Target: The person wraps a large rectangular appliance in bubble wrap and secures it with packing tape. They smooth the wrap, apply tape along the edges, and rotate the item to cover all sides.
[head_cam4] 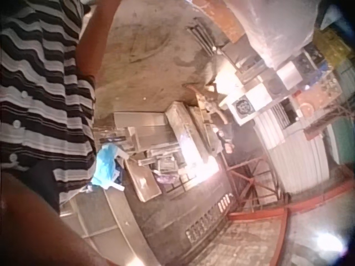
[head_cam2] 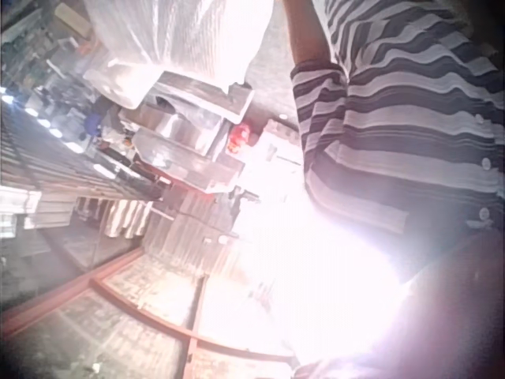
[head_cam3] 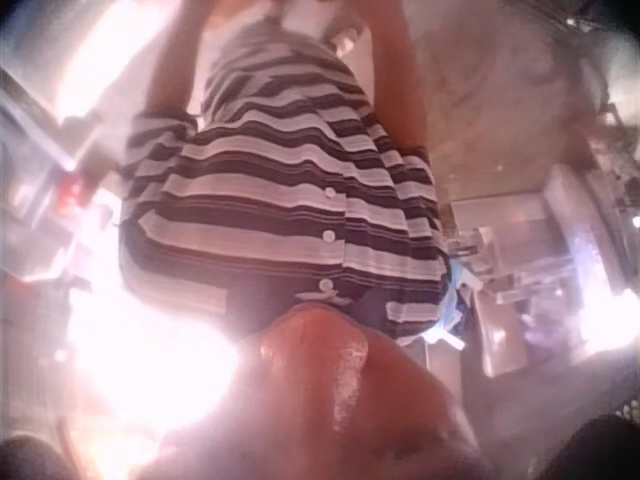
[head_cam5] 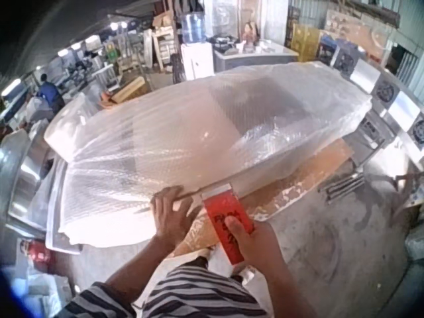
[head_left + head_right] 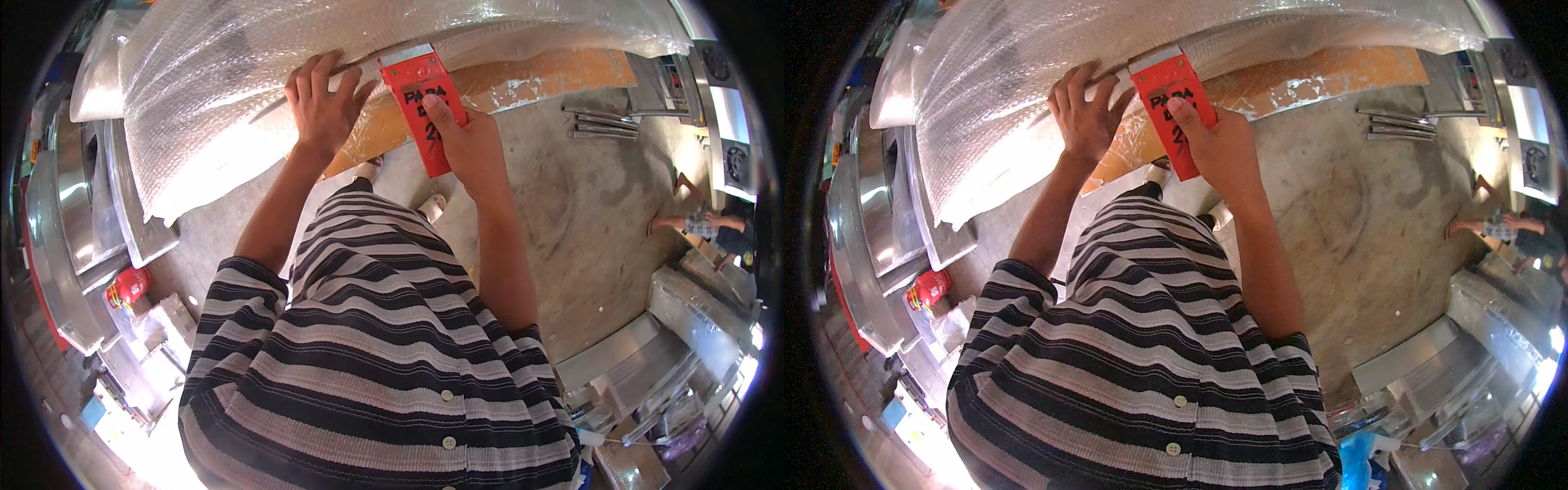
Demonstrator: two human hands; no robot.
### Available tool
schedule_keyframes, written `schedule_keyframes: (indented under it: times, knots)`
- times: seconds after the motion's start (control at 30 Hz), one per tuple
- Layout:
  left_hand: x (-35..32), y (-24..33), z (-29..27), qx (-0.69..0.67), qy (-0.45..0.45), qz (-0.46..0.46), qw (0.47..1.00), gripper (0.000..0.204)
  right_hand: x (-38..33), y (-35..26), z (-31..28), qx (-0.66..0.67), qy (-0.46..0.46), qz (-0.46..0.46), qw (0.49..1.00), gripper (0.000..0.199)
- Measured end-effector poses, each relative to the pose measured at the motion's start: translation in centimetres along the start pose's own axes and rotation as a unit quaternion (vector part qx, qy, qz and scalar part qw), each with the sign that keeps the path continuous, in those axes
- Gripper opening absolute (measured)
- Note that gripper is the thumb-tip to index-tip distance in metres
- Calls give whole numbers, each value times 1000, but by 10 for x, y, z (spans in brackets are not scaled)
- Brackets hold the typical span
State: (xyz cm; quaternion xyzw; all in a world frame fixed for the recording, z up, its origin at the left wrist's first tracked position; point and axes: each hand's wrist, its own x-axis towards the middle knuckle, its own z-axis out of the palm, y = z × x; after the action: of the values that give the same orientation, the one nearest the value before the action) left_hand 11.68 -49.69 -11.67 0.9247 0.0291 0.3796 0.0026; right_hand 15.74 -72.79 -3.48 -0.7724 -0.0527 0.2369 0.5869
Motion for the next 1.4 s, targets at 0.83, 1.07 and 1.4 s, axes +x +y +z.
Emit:
schedule_keyframes:
  times: [0.83,1.07,1.4]
  knots:
    - [21,18,0,-62,80,-97,990,15,-12,8,-9,2,-27,39,999,52]
    - [25,16,-5,-84,84,-102,988,13,-14,22,-10,-6,-41,40,998,45]
    - [32,18,-15,-77,44,-76,993,16,68,101,35,57,-43,-72,995,38]
